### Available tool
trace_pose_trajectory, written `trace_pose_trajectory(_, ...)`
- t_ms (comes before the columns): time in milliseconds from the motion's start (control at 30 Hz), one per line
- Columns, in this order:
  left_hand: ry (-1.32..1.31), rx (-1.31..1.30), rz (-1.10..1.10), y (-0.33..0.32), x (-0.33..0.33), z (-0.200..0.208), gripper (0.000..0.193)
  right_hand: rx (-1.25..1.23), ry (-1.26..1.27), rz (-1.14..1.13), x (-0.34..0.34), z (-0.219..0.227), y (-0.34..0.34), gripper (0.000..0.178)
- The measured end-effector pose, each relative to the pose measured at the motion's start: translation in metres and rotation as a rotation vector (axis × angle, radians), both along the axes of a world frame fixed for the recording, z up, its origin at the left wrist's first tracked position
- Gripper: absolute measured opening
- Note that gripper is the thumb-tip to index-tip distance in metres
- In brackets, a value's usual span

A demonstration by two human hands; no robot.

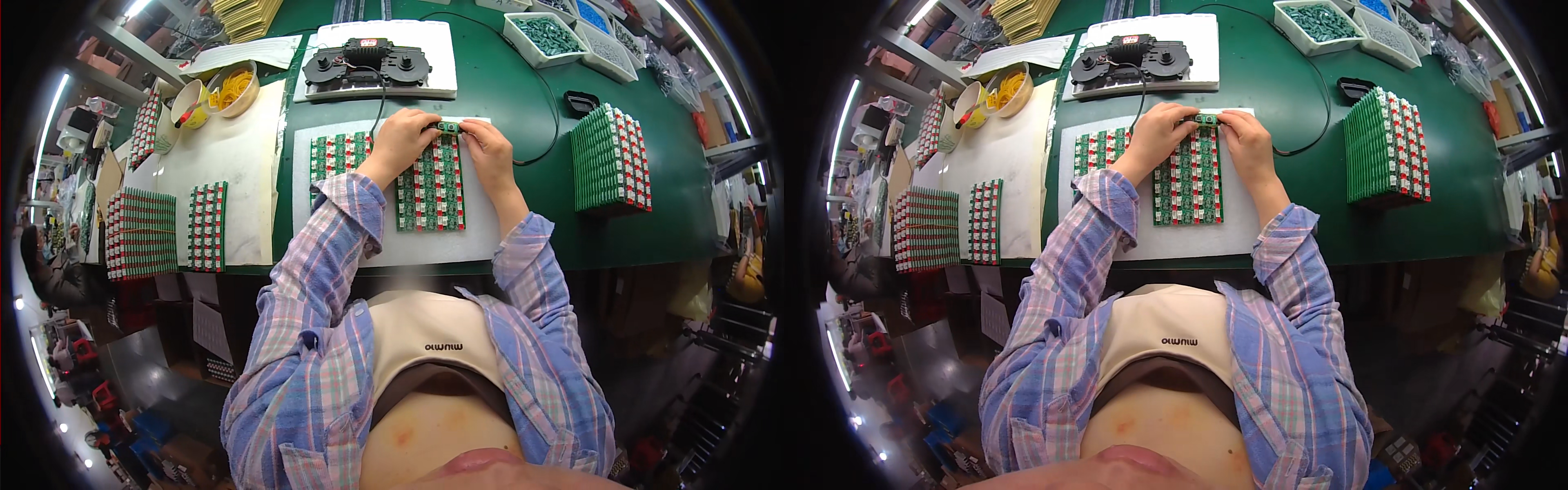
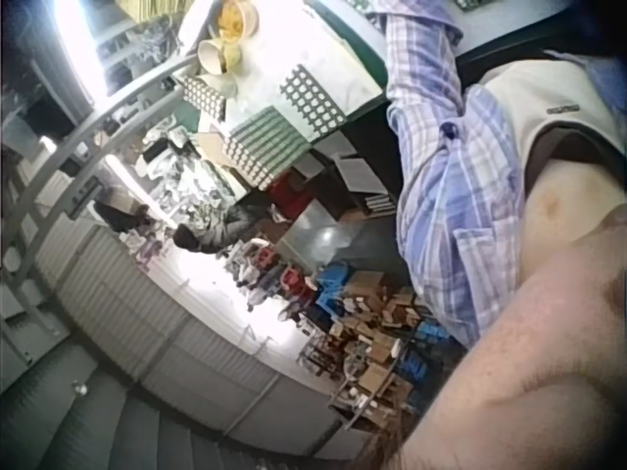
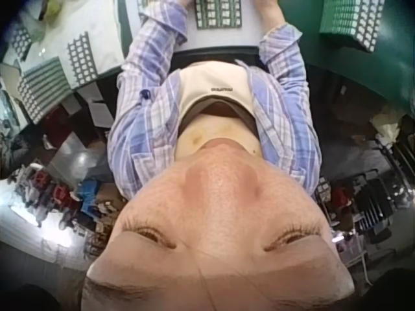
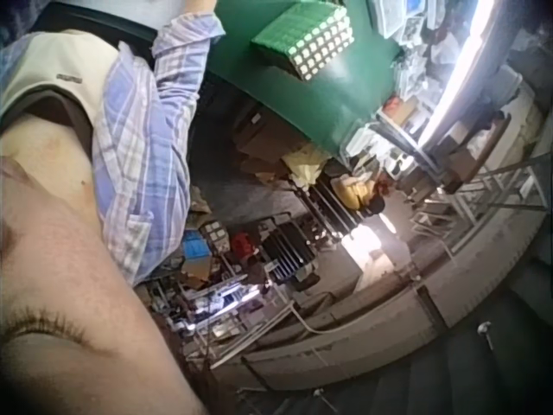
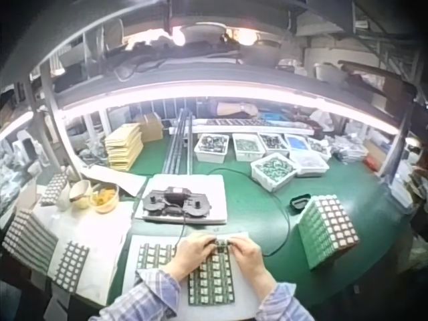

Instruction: The recorder is assembling small electronic components onto green circuit boards at a production station.

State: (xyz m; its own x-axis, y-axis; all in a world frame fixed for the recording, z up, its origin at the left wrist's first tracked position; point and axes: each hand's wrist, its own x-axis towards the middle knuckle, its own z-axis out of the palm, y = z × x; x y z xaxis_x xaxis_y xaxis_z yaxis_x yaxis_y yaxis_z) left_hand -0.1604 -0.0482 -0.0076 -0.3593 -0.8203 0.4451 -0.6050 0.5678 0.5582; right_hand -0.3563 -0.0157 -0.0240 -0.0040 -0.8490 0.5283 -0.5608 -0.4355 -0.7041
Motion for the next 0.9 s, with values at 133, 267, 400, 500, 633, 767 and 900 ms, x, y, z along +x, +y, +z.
trace_pose_trajectory(133, 0.038, 0.029, -0.015, -0.001, 0.003, -0.002, 0.021, 0.015, 0.042, 0.018, -0.003, -0.004, -0.001, 0.021)
trace_pose_trajectory(267, 0.072, 0.028, -0.021, -0.001, 0.002, -0.003, 0.019, 0.006, 0.056, 0.02, -0.004, -0.006, -0.002, 0.02)
trace_pose_trajectory(400, 0.088, 0.018, -0.018, -0.002, 0.002, -0.008, 0.018, -0.014, 0.082, 0.018, -0.005, -0.008, -0.003, 0.019)
trace_pose_trajectory(500, 0.095, 0.008, -0.017, -0.003, 0.001, -0.011, 0.019, -0.03, 0.107, 0.01, -0.003, -0.008, -0.002, 0.018)
trace_pose_trajectory(633, 0.116, 0.054, -0.019, -0.004, 0.0, -0.012, 0.018, -0.032, 0.319, -0.081, 0.003, -0.002, 0.005, 0.018)
trace_pose_trajectory(767, 0.07, 0.008, 0.002, -0.007, -0.002, -0.015, 0.017, -0.061, 0.431, -0.14, 0.005, -0.002, 0.007, 0.021)
trace_pose_trajectory(900, 0.057, -0.007, 0.007, -0.008, -0.002, -0.019, 0.016, -0.07, 0.479, -0.139, 0.007, 0.002, 0.009, 0.024)
